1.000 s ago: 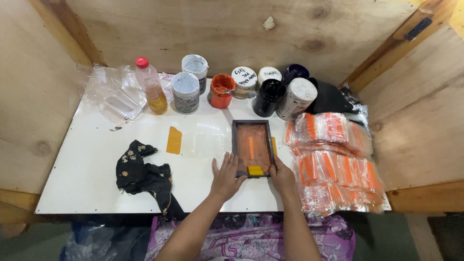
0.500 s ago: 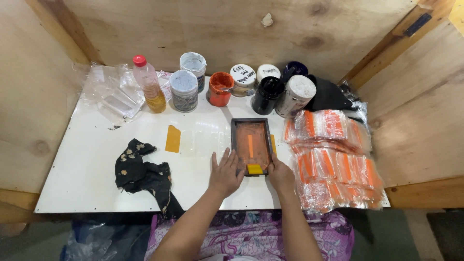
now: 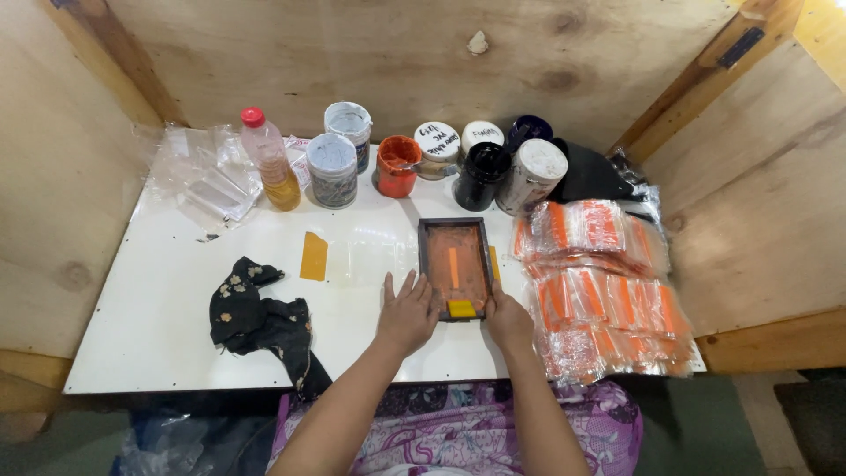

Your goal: The person wipes a white table surface with a dark cloth, then uses a yellow squeegee to spread orange ink across a screen printing frame. The person repeatedly pulls the squeegee across the screen to distribute the ink evenly.

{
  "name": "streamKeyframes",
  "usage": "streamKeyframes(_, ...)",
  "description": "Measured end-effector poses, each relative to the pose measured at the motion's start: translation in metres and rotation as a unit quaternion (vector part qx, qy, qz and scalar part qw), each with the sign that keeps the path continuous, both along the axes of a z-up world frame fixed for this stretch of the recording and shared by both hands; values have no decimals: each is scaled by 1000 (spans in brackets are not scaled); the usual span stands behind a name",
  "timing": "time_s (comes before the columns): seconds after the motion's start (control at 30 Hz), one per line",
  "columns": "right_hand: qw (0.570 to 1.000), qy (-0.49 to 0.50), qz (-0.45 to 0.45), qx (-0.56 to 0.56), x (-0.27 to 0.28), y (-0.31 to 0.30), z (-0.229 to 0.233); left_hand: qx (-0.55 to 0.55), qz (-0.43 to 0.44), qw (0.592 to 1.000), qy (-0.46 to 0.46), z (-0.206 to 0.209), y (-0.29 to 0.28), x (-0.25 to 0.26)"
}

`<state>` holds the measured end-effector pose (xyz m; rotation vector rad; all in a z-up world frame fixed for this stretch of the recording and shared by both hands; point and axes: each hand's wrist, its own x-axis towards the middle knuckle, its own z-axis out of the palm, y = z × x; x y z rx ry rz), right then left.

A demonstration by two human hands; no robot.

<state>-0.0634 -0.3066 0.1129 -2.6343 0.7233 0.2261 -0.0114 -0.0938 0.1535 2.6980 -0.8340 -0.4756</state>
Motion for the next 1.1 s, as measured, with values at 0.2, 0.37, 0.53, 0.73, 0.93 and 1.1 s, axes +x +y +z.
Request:
streamKeyframes(0.2,999,-20,13,-27,-5,4,0,-26,10,1000,-3,-20,4,-2)
streamKeyframes(0.37,999,-27,7,-23,-5,6,3,-26,11,1000,1,-31,9,1)
streamKeyframes(0.53,999,15,4,-44,1,-9,-17,-33,24,999,16,-32,8,5)
streamKeyframes(0.73,994,-37,3,-103,-10,-7,-12,-47,25,999,-6,-30,9,6)
streamKeyframes(0.93,978,-159,131,34,-8,8,5,-84,8,996,-16,-45,9,16)
streamKeyframes(1.1,979,-29,200,3,4,2,-19,-77,14,996,-36,-47,9,14)
